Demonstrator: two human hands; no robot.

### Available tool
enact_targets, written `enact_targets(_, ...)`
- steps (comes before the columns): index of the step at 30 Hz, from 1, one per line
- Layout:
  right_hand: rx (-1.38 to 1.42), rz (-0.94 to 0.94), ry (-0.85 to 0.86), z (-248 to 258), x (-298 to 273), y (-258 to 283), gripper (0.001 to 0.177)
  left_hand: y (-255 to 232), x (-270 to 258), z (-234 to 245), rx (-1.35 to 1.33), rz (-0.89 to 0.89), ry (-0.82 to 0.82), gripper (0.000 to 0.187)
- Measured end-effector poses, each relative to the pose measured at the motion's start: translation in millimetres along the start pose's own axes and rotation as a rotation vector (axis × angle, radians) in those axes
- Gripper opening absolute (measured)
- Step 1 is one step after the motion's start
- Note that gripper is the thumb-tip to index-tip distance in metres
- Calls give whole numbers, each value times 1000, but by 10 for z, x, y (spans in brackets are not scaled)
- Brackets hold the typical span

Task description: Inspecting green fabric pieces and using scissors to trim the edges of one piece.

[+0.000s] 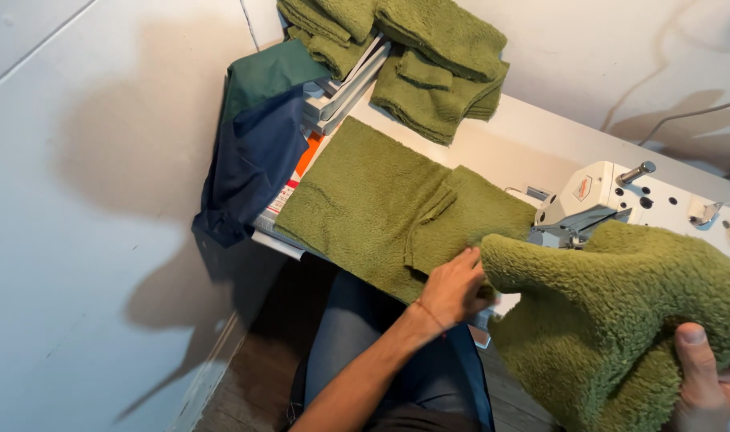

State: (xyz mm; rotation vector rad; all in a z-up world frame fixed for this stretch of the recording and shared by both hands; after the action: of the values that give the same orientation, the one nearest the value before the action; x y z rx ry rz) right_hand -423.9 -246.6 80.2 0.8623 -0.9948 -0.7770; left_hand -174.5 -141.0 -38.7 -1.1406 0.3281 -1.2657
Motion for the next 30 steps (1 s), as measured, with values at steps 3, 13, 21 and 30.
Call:
enact_targets(3,-92,15,20,310,63,-544,36,105,-88,213,-96,-12,34,49)
enact_targets(13,541,-163,140,-571,319,303,41,1610,-242,1444,621,112,-35,62)
enact_targets(21,1021,-399,250,-2179,469,1092,31,1448,-440,1902,771,258,-84,86)
enact_targets(30,1177,-425,533,-3605,366,722,42,1610,-356,2002,-1547,121,-333,74)
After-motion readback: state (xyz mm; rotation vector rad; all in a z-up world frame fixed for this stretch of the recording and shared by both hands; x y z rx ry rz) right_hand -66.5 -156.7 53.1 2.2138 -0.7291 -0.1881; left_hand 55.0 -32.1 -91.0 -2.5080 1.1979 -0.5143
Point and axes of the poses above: each hand's wrist, its own x-axis towards the middle knuckle, its own z-axis out of the back of the hand, y = z × x, the point moved 9 cm from there along x, towards the middle knuckle, and after that the axes turned 10 degrees about -x, right-handed, at the moved point
